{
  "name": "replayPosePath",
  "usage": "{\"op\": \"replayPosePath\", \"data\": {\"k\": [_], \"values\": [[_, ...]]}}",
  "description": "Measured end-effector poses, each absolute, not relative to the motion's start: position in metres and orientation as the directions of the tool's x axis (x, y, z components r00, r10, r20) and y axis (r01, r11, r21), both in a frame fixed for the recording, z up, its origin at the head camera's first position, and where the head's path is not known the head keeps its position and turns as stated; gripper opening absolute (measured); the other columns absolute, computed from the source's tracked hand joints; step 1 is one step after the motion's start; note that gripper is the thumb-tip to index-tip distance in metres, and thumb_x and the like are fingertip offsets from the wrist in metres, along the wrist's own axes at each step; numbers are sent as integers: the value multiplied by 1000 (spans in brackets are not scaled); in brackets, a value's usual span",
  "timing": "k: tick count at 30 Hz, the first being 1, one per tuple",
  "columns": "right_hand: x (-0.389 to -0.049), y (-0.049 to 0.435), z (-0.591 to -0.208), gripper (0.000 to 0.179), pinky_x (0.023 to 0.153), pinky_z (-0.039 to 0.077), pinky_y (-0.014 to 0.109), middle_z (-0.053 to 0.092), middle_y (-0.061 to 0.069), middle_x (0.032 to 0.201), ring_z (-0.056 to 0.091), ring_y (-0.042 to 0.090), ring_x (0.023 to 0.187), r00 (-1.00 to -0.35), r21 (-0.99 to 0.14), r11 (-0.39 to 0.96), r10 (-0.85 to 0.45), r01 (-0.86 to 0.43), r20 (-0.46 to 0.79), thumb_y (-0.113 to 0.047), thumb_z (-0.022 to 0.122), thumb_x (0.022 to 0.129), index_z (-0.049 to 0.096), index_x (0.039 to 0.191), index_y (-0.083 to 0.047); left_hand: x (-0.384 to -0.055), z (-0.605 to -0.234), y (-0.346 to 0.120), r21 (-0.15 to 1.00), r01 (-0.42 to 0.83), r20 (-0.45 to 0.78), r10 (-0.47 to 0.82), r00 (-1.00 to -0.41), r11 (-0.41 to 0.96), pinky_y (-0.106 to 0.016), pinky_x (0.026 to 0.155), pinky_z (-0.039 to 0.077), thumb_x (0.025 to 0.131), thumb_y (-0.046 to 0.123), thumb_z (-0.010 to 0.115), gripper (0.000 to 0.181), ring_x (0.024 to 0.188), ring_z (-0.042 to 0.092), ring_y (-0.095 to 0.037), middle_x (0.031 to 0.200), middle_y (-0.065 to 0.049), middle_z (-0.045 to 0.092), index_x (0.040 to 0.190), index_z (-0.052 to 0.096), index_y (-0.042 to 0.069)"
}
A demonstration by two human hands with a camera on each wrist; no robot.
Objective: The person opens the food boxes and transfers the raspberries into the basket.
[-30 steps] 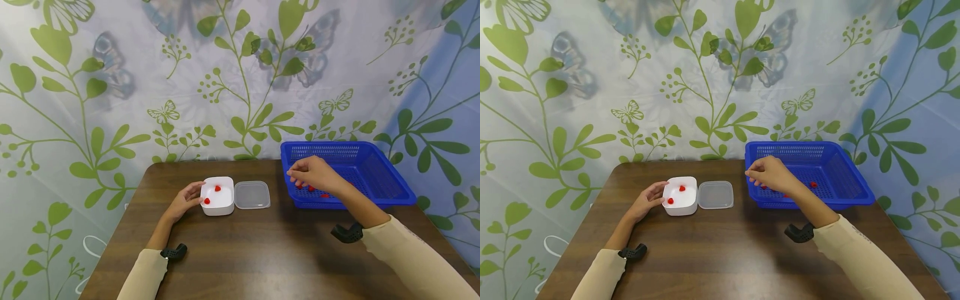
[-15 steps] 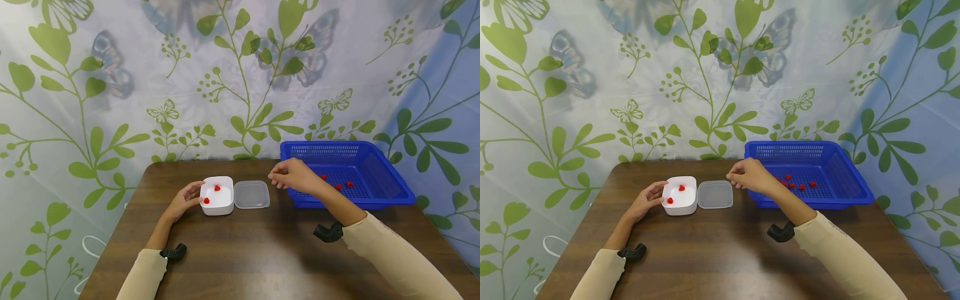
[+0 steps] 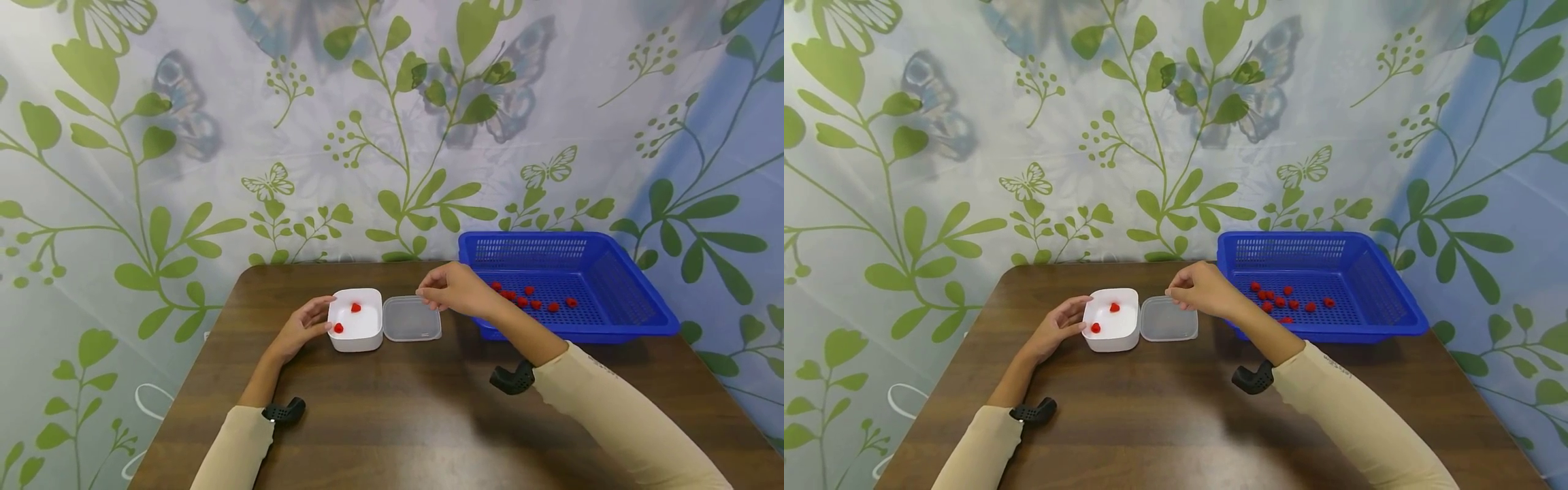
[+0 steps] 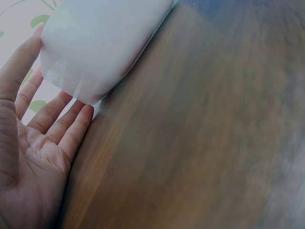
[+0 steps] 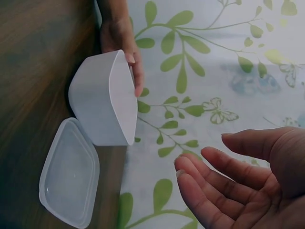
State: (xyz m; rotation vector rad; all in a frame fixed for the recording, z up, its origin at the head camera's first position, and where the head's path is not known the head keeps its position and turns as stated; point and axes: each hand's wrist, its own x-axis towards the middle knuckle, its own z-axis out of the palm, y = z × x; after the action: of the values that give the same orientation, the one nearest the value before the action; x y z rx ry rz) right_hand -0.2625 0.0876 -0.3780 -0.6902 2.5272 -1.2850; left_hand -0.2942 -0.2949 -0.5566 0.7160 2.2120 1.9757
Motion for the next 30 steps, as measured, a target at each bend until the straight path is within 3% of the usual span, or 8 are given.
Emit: {"op": "replayPosePath", "data": {"k": [6, 13, 22, 30], "values": [[-266, 78, -385, 16, 66, 60, 32, 73, 4, 83, 72, 28, 79, -859, -811, 498, -512, -309, 12, -18, 69, 98, 76, 100, -4, -295, -557, -296, 958, 284, 247, 401, -882, 35, -23, 104, 44, 94, -5, 66, 56, 137, 41, -47, 151, -27, 43, 146, 45, -2], [-266, 71, -388, 14, 67, 60, 33, 73, 3, 83, 72, 26, 78, -855, -813, 488, -518, -317, 23, -17, 69, 97, 76, 99, -4, -295, -556, -298, 962, 268, 230, 391, -891, 47, -23, 105, 44, 94, -1, 68, 55, 139, 41, -43, 151, -23, 44, 146, 47, 2], [-269, 64, -388, 15, 73, 61, 42, 73, 11, 87, 72, 25, 80, -856, -824, 476, -516, -306, 20, -16, 69, 97, 75, 100, -3, -294, -557, -296, 956, 291, 249, 406, -880, 44, -23, 103, 45, 95, -2, 66, 56, 137, 42, -47, 151, -28, 43, 146, 45, -2], [-272, 53, -384, 14, 71, 61, 39, 73, 4, 82, 72, 24, 78, -855, -828, 470, -518, -305, 21, -15, 70, 96, 76, 100, -2, -294, -557, -294, 960, 279, 244, 395, -886, 35, -23, 103, 45, 94, -4, 66, 55, 137, 41, -49, 150, -28, 44, 145, 46, -1]]}}
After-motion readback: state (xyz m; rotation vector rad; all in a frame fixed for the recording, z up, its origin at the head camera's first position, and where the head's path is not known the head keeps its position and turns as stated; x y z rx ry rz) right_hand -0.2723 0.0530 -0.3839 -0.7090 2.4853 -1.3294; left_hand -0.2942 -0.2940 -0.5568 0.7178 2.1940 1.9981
